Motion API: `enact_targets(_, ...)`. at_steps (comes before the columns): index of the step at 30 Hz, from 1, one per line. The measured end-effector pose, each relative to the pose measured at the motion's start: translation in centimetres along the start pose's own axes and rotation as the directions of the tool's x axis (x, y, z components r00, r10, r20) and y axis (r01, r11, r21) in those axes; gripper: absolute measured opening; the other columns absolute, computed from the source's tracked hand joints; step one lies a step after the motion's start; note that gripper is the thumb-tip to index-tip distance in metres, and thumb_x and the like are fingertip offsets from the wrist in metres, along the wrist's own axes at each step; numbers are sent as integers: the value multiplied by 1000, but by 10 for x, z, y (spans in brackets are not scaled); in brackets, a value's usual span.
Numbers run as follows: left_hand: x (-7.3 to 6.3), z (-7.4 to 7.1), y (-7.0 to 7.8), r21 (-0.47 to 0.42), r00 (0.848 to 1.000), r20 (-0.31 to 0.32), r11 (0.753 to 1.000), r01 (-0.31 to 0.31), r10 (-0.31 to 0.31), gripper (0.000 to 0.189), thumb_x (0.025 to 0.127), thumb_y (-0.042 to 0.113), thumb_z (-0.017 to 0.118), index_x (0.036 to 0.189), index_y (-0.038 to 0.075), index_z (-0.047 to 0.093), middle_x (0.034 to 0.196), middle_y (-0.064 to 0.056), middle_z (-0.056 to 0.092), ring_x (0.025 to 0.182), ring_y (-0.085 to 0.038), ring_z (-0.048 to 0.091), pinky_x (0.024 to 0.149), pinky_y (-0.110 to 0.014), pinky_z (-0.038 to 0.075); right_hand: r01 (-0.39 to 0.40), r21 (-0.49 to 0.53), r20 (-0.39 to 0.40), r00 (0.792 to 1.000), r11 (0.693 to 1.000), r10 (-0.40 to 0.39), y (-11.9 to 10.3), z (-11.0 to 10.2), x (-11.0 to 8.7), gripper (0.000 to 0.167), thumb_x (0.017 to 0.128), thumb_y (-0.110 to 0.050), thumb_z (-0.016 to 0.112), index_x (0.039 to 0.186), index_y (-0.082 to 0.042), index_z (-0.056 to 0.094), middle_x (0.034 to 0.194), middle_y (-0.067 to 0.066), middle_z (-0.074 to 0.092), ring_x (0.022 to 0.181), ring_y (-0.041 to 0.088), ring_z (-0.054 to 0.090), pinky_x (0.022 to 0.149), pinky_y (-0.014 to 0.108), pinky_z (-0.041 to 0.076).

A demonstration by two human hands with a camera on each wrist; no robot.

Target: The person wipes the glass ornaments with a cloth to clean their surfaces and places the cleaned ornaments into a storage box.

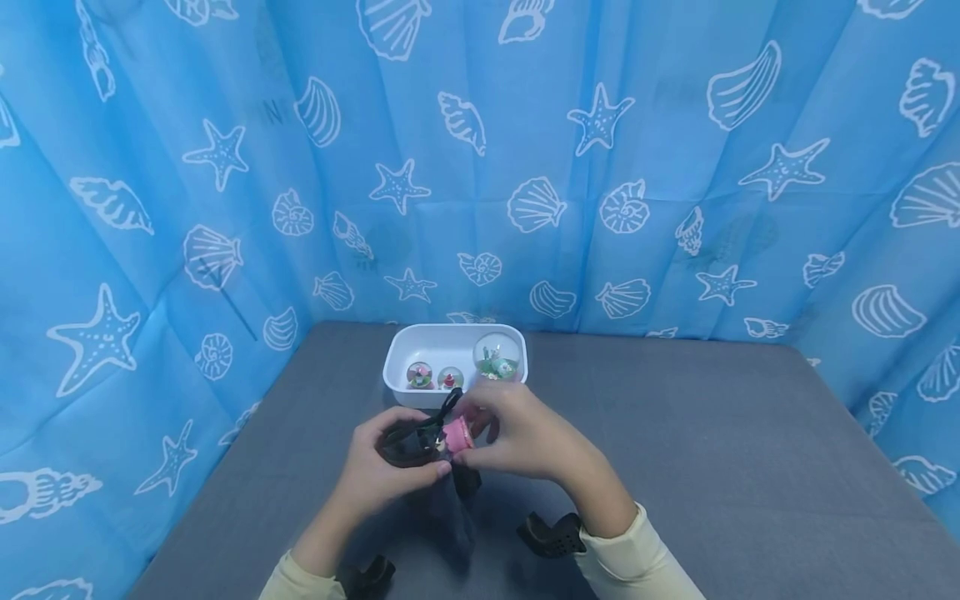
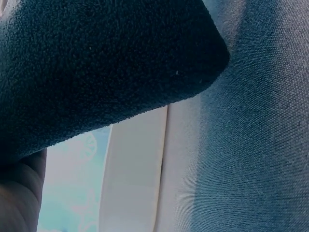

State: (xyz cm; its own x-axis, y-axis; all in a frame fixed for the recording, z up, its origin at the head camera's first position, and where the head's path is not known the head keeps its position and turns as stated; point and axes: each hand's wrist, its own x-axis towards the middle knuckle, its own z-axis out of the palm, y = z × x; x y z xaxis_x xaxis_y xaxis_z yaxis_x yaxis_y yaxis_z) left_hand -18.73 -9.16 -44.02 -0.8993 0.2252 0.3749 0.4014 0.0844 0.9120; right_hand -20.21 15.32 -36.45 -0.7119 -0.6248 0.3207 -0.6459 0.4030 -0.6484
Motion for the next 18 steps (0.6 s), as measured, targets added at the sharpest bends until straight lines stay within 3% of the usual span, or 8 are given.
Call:
enact_targets(9, 0, -1, -1, 8, 1000, -7, 1000, -8, 8, 49, 76, 15, 96, 118, 18, 71, 123, -8, 72, 106, -24, 71, 89, -31, 64, -80, 51, 26, 997, 996, 79, -1, 2, 4, 37, 87, -24, 89, 119, -11, 75, 106, 1, 78, 85, 7, 76, 73, 29, 66)
enact_targets(13, 0, -1, 0, 12, 1000, -14, 1000, -22, 22, 49, 76, 15, 96, 118, 17, 71, 122, -9, 72, 105, -23, 71, 89, -31, 64, -61, 89, 40, 998, 994, 57, 1, -1, 2, 43, 86, -22, 90, 124, -12, 73, 114, 2, 77, 90, 9, 76, 78, 29, 66)
enact_targets(18, 1, -2, 1, 0, 999, -31, 1000, -30, 30, 48, 77, 14, 96, 119, 17, 72, 121, -8, 73, 104, -23, 72, 88, -32, 65, -18, 152, 59, 998, 988, 9, 3, -6, -2, 57, 84, -5, 88, 136, -6, 65, 131, 11, 71, 99, 13, 78, 84, 32, 66)
